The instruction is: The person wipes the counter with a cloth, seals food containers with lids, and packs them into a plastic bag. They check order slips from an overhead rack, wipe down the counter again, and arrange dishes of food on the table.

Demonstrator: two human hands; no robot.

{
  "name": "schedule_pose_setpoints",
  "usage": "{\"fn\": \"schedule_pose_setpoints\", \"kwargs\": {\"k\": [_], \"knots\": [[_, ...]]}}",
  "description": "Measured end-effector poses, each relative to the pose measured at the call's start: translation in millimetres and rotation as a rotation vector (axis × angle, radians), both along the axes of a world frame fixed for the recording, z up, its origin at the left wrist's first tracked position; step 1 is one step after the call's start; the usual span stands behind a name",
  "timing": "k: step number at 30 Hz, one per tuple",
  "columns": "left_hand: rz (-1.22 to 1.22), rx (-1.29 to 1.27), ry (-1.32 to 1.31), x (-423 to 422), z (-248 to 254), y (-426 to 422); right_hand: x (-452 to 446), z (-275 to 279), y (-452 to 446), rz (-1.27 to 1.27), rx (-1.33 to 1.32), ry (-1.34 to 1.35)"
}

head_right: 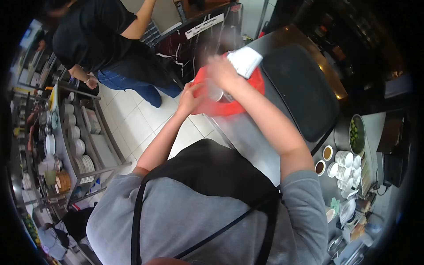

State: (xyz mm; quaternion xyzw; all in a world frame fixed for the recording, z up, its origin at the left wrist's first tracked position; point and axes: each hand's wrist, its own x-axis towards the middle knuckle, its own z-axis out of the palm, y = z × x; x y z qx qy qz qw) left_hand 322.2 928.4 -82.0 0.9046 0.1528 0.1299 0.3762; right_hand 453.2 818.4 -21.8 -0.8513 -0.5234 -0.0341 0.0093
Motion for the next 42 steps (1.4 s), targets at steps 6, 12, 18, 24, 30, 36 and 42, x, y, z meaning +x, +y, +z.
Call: {"fn": "schedule_pose_setpoints", "kwargs": {"k": [6, 12, 18, 24, 30, 36, 42], "knots": [[0.01, -0.027, -0.061, 7.7, 26.8, 16.1, -26.1, -42.6, -1.1, 0.129, -0.026, 0.118], [0.01, 0.044, -0.359, 2.8, 34.9, 13.2, -25.5, -18.0, 1.2, 0.053, -0.274, 0.182], [-0.033, -0.05, -0.217, -15.3, 24.3, 7.3, -19.5, -7.4, 3.7, 0.023, -0.311, 0.225], [-0.098, -0.063, -0.184, -23.5, 27.6, -3.3, -1.0, -19.0, 0.9, -0.165, -0.19, 0.3], [-0.107, -0.156, -0.092, -26.1, 33.5, -1.8, -21.5, -7.4, -12.4, -0.106, 0.092, 0.251], [-0.119, -0.105, -0.109, -20.3, 32.1, -9.5, -60.6, 42.2, -75.4, 0.052, 0.296, 0.435], [-0.043, 0.1, 0.038, -7.5, 1.0, -35.8, -103.2, 103.3, -196.1, -0.237, 0.512, 0.59]]}}
